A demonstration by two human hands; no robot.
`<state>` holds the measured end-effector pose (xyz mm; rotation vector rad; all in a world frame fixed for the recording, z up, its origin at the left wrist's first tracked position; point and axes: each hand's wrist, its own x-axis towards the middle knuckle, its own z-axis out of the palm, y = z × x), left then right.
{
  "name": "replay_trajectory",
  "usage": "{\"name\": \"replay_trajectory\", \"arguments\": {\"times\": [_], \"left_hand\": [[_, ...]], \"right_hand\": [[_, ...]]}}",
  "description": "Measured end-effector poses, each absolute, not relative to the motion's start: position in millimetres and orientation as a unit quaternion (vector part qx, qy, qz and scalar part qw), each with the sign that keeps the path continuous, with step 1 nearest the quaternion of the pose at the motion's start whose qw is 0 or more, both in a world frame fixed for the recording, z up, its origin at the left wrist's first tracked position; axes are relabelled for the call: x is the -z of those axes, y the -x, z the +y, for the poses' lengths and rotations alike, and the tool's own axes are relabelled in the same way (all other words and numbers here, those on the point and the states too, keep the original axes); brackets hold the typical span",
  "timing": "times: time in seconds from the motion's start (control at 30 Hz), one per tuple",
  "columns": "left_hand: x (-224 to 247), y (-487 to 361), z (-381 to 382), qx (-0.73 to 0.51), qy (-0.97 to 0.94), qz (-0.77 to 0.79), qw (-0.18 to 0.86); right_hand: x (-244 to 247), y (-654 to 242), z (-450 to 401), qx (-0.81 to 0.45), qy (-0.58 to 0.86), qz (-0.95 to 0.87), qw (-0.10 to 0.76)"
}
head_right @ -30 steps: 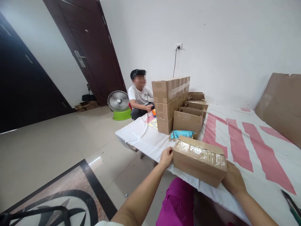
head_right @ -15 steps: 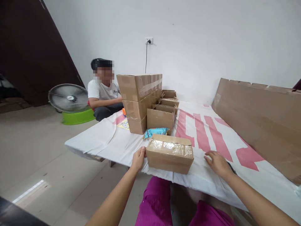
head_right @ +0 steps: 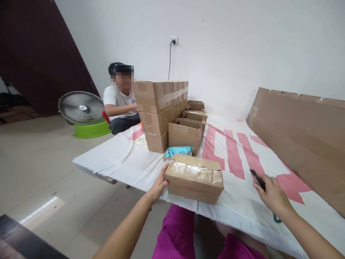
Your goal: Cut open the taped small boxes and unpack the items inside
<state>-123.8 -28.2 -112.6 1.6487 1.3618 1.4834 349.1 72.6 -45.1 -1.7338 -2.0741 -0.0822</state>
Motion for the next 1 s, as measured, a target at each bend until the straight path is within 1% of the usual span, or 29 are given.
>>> {"name": "replay_trajectory", "arguments": {"times": [0.1, 0.13, 0.2, 0.27, 0.4, 0.53, 0.67, 0.83, 1.0], "left_hand": [[110.5, 123.3, -26.8, -0.503, -0.64, 0.497, 0.299], [109.4, 123.0, -26.1, -0.487, -0.652, 0.493, 0.307], [107.8, 122.9, -24.3, -0.461, -0.673, 0.488, 0.311], [107.7, 123.8, -22.5, -0.447, -0.686, 0.487, 0.304], [109.3, 126.2, -20.1, -0.458, -0.694, 0.464, 0.307], [107.4, 125.4, -19.9, -0.469, -0.687, 0.46, 0.31], [102.8, 123.6, -21.5, -0.468, -0.683, 0.468, 0.309], [102.4, 123.5, -22.0, -0.469, -0.684, 0.462, 0.314], [102.0, 124.5, -20.7, -0.456, -0.698, 0.467, 0.294]], "right_hand": [[-17.1, -279.4, 64.1, 0.025, 0.487, -0.83, 0.27], [-34.9, -254.3, 59.9, 0.024, 0.439, -0.858, 0.267], [-61.4, -205.1, 51.6, 0.029, 0.354, -0.907, 0.228], [-75.6, -160.4, 44.6, 0.051, 0.285, -0.942, 0.171], [-80.8, -97.6, 36.6, 0.123, 0.233, -0.961, 0.078], [-79.0, -73.8, 32.0, 0.179, 0.203, -0.962, 0.024], [-81.3, -74.3, 28.9, 0.208, 0.18, -0.962, 0.002], [-85.1, -83.6, 27.3, 0.218, 0.198, -0.954, -0.053], [-80.1, -83.0, 25.9, 0.216, 0.21, -0.953, -0.027]]}}
